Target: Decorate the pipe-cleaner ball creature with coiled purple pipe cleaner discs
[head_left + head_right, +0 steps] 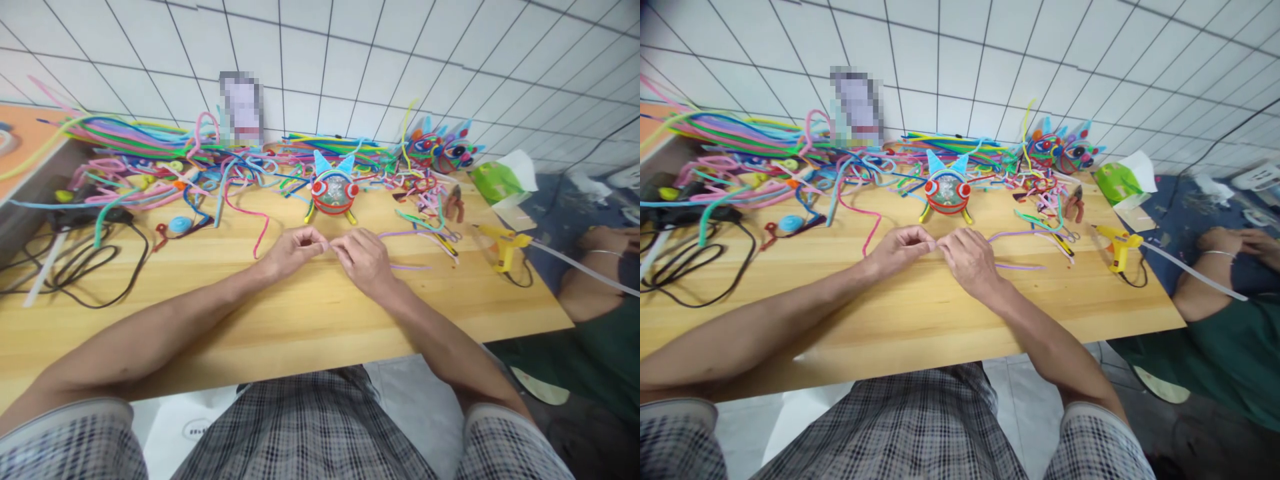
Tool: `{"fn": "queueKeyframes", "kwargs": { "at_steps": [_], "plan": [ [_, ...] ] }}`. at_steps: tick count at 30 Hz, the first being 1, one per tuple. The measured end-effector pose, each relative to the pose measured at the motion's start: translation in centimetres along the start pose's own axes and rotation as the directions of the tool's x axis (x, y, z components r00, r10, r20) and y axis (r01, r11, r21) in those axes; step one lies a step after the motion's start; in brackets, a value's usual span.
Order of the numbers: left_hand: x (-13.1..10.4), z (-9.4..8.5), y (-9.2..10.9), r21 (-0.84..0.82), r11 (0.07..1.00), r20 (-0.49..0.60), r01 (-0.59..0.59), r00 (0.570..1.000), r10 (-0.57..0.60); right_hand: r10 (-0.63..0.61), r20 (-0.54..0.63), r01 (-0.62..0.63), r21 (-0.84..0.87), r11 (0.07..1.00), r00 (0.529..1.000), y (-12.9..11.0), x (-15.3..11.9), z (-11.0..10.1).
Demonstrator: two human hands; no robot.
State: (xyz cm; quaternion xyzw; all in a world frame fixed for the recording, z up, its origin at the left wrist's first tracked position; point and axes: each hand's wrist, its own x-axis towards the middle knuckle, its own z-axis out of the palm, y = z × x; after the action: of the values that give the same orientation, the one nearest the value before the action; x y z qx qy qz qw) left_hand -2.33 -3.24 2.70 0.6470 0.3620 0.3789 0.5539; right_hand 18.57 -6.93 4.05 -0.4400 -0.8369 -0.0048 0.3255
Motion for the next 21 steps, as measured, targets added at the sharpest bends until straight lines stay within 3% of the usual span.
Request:
{"fn": "queueKeyframes", "kwargs": {
  "at_steps": [3, 6, 10, 16, 19, 21],
  "plan": [
    [-0.4, 1.0, 0.2, -0.233, 0.968, -0.073, 0.098, 0.99, -0.117, 0.156, -0.079, -0.142, 0.165, 0.976, 0.985, -0.5, 0.0, 0.8],
    [-0.4, 1.6, 0.3, -0.374, 0.91, -0.055, 0.176, 0.976, -0.211, 0.262, -0.048, -0.241, 0.257, 0.936, 0.964, -0.5, 0.1, 1.0],
    [0.1, 0.8, 0.5, -0.23, 0.952, 0.022, 0.202, 0.979, -0.203, 0.204, -0.054, -0.189, 0.214, 0.958, 0.977, 0.1, 0.1, 0.2],
    [0.5, -0.8, 0.2, 0.061, 0.998, 0.071, 0.017, 0.997, -0.021, 0.013, -0.007, -0.013, 0.041, 0.999, 1.0, 0.1, 0.0, -0.6],
    [0.3, -0.7, -0.1, 0.066, 0.998, 0.061, -0.02, 0.998, 0.016, 0.038, 0.021, -0.04, 0.101, 0.994, 0.999, -0.1, 0.1, -0.7],
    [0.2, -0.4, -0.1, 0.017, 1.0, 0.025, -0.023, 0.999, 0.022, 0.129, 0.026, -0.132, 0.208, 0.969, 0.991, -0.2, 0.2, -0.6]
  ]
}}
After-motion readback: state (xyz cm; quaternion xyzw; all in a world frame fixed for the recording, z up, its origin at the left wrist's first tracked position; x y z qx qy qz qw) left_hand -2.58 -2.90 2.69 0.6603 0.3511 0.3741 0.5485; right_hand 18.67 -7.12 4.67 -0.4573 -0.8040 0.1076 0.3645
